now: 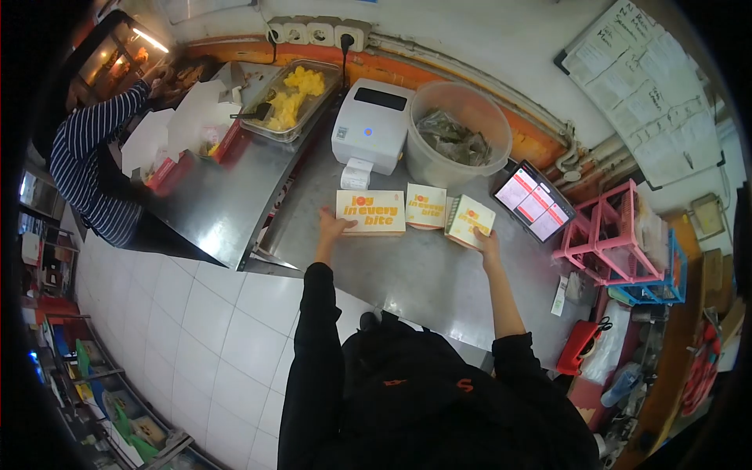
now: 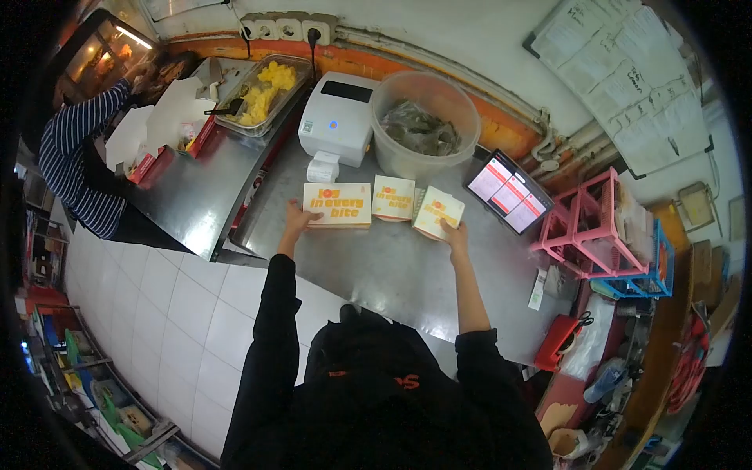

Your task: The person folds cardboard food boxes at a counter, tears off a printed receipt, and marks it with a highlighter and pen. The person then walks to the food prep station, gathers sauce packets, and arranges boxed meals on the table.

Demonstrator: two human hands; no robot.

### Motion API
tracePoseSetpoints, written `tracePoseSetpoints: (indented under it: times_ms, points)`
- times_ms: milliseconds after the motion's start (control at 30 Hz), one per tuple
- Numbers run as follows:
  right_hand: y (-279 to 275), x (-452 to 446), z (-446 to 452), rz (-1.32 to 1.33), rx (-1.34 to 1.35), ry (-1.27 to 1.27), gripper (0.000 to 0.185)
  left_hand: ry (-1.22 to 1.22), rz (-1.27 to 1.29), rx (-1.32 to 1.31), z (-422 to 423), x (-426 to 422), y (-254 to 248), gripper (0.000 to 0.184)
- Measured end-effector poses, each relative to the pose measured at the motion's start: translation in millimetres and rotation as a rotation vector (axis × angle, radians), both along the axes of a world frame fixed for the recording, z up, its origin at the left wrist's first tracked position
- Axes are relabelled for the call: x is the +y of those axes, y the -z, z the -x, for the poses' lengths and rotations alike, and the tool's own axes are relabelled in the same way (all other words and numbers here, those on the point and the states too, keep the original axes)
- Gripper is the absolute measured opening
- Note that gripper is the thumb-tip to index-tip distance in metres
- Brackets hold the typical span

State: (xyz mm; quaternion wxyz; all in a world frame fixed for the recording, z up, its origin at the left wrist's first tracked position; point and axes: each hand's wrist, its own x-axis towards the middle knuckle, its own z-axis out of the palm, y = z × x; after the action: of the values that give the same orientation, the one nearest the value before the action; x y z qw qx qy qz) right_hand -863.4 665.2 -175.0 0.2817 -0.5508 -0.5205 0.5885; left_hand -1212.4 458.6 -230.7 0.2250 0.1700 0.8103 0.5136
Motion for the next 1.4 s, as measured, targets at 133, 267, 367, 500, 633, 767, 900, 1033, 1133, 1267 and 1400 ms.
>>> tracePoseSetpoints:
  times_ms: [133, 267, 367, 500, 633, 767, 900, 1033, 1133, 1267, 1400]
  points:
    - [-15, -11, -26, 0.108, 0.137, 0.160, 0.049, 0.121, 0.121, -0.409, -11, -14, -77, 0.067]
    - [-11, -13, -41, 0.284, 0.321, 0.041, 0.045, 0.177, -0.071, -0.509, -15, -17, -68, 0.038]
    - [-3, -18, -36, 0.323, 0.416, 0.069, 0.042, 0.219, -0.074, -0.524, -25, -24, -82, 0.037]
    - [3, -18, -39, 0.320, 0.483, 0.121, 0.043, 0.199, -0.181, -0.561, -45, -15, -112, 0.040]
    - [-11, -18, -54, 0.298, 0.542, 0.142, 0.044, 0.290, -0.399, -0.747, -78, 35, -127, 0.047]
    - [-23, -10, -74, 0.267, 0.540, 0.214, 0.047, 0.340, -0.425, -0.868, -116, 101, -104, 0.046]
    - [-46, -10, -87, 0.209, 0.474, 0.314, 0.049, 0.222, -0.242, -0.458, -146, 134, -64, 0.051]
    - [-61, -15, -84, 0.095, 0.360, 0.260, 0.056, 0.155, -0.138, -0.314, -154, 123, -69, 0.058]
    - [-57, -7, -61, -0.035, 0.184, 0.166, 0.061, 0.156, 0.350, 0.319, -157, 109, -83, 0.059]
    - [-70, -8, 0, -0.178, 0.047, -0.002, 0.059, 0.084, 0.176, 0.431, -143, 101, -56, 0.050]
    - [-78, -19, 42, -0.328, -0.176, 0.002, 0.057, 0.147, -0.078, 0.351, -139, 50, -42, 0.035]
